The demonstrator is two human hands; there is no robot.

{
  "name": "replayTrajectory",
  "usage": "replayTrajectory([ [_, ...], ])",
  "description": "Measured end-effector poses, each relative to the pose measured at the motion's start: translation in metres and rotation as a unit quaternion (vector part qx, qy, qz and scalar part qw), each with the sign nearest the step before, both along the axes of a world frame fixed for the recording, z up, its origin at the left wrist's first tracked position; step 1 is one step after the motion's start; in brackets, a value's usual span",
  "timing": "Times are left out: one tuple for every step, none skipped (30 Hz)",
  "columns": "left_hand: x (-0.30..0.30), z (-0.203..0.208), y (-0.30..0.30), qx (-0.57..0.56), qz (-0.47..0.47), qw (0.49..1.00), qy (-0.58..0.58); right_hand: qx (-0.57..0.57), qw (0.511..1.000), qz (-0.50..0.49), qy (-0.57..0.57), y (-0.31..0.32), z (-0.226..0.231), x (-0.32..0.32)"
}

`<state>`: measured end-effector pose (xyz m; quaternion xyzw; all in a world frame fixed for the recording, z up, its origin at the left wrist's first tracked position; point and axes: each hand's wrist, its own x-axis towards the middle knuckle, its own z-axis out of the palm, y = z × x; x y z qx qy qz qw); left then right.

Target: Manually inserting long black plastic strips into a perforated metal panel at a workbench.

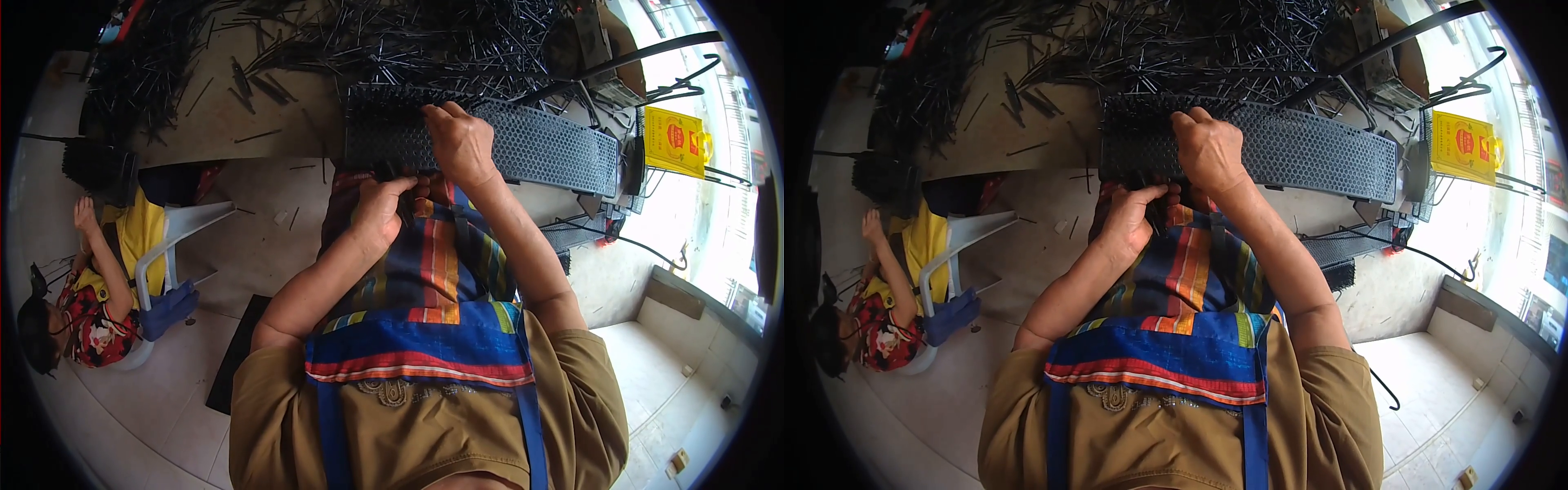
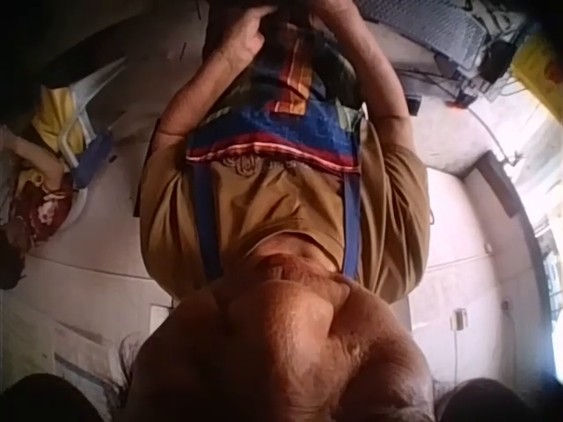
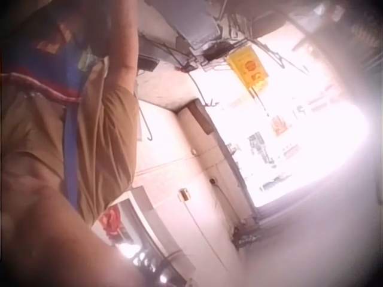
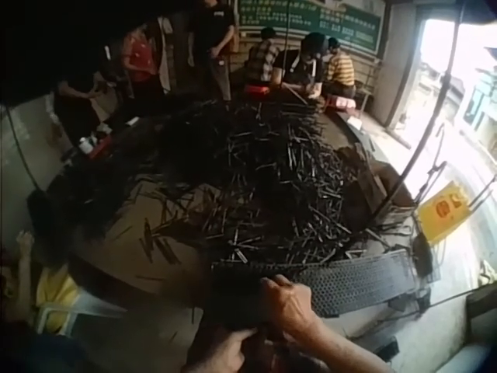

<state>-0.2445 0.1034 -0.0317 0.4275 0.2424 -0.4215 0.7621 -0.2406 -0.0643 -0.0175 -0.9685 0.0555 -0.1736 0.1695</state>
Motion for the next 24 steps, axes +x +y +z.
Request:
replayTrajectory([
  [0.000, 0.001, -0.001, -0.002, 0.003, 1.000, -0.004, 0.000, 1.000, -0.001, 0.000, 0.000, 0.001, -0.002],
  [0.000, 0.001, -0.001, -0.003, 0.006, 1.000, -0.008, 0.018, 1.000, -0.015, -0.011, 0.001, 0.002, -0.004],
  [0.000, 0.000, -0.001, -0.003, 0.006, 1.000, -0.008, 0.036, 0.999, -0.029, -0.021, 0.002, 0.002, -0.006],
  [0.000, -0.001, -0.001, -0.004, 0.002, 1.000, -0.006, 0.037, 0.999, -0.029, -0.022, 0.001, 0.002, -0.009],
  [0.000, -0.001, -0.001, -0.005, -0.003, 1.000, -0.003, 0.046, 0.998, -0.006, -0.041, 0.000, 0.002, -0.014],
  [-0.001, -0.001, -0.002, -0.005, -0.004, 1.000, -0.004, 0.055, 0.996, 0.017, -0.061, -0.001, 0.001, -0.019],
  [-0.002, 0.000, -0.002, -0.015, -0.005, 1.000, -0.015, 0.055, 0.996, 0.016, -0.061, 0.000, -0.005, -0.024],
  [-0.002, 0.001, -0.005, -0.026, -0.008, 0.999, -0.027, 0.224, 0.974, -0.008, -0.043, 0.001, -0.011, -0.030],
  [-0.002, 0.003, -0.007, -0.027, -0.010, 0.999, -0.027, 0.386, 0.922, -0.031, -0.024, 0.000, -0.016, -0.035],
  [-0.001, 0.006, -0.010, -0.025, -0.023, 0.999, -0.036, 0.385, 0.922, -0.033, -0.025, -0.001, -0.019, -0.038],
  [-0.001, 0.009, -0.013, -0.023, -0.036, 0.998, -0.044, 0.486, 0.872, -0.058, 0.021, -0.002, -0.020, -0.041],
  [-0.002, 0.010, -0.016, -0.023, -0.039, 0.998, -0.044, 0.579, 0.808, -0.083, 0.066, -0.003, -0.020, -0.042],
  [-0.003, 0.010, -0.019, -0.016, -0.029, 0.999, -0.041, 0.579, 0.808, -0.085, 0.065, -0.005, -0.018, -0.044],
  [-0.003, 0.011, -0.023, -0.008, -0.019, 0.999, -0.038, 0.636, 0.763, -0.106, 0.050, -0.008, -0.011, -0.043],
  [-0.001, 0.011, -0.025, -0.008, -0.021, 0.999, -0.038, 0.689, 0.713, -0.126, 0.035, -0.011, -0.007, -0.043],
  [0.001, 0.012, -0.027, 0.003, -0.019, 0.999, -0.032, 0.689, 0.713, -0.127, 0.034, -0.014, -0.008, -0.043],
  [0.002, 0.012, -0.028, 0.014, -0.016, 0.999, -0.025, 0.652, 0.743, -0.145, -0.044, -0.018, -0.008, -0.042],
  [0.002, 0.011, -0.029, 0.015, -0.017, 0.999, -0.025, 0.610, 0.766, -0.163, -0.121, -0.021, -0.009, -0.040],
  [0.001, 0.009, -0.030, 0.010, -0.021, 1.000, -0.008, 0.581, 0.781, -0.158, -0.166, -0.025, -0.006, -0.037],
  [0.000, 0.008, -0.031, 0.005, -0.027, 1.000, 0.009, 0.582, 0.780, -0.159, -0.166, -0.029, -0.007, -0.033],
  [-0.001, 0.007, -0.032, 0.006, -0.027, 1.000, 0.009, 0.506, 0.826, -0.153, -0.198, -0.034, -0.008, -0.027],
  [-0.003, 0.007, -0.034, 0.005, -0.035, 0.999, 0.002, 0.425, 0.864, -0.146, -0.228, -0.038, -0.009, -0.022],
  [-0.004, 0.007, -0.036, 0.003, -0.042, 0.999, -0.006, 0.380, 0.885, -0.152, -0.223, -0.041, -0.009, -0.018],
  [-0.003, 0.005, -0.037, 0.004, -0.042, 0.999, -0.007, 0.380, 0.884, -0.152, -0.224, -0.042, -0.009, -0.015],
])
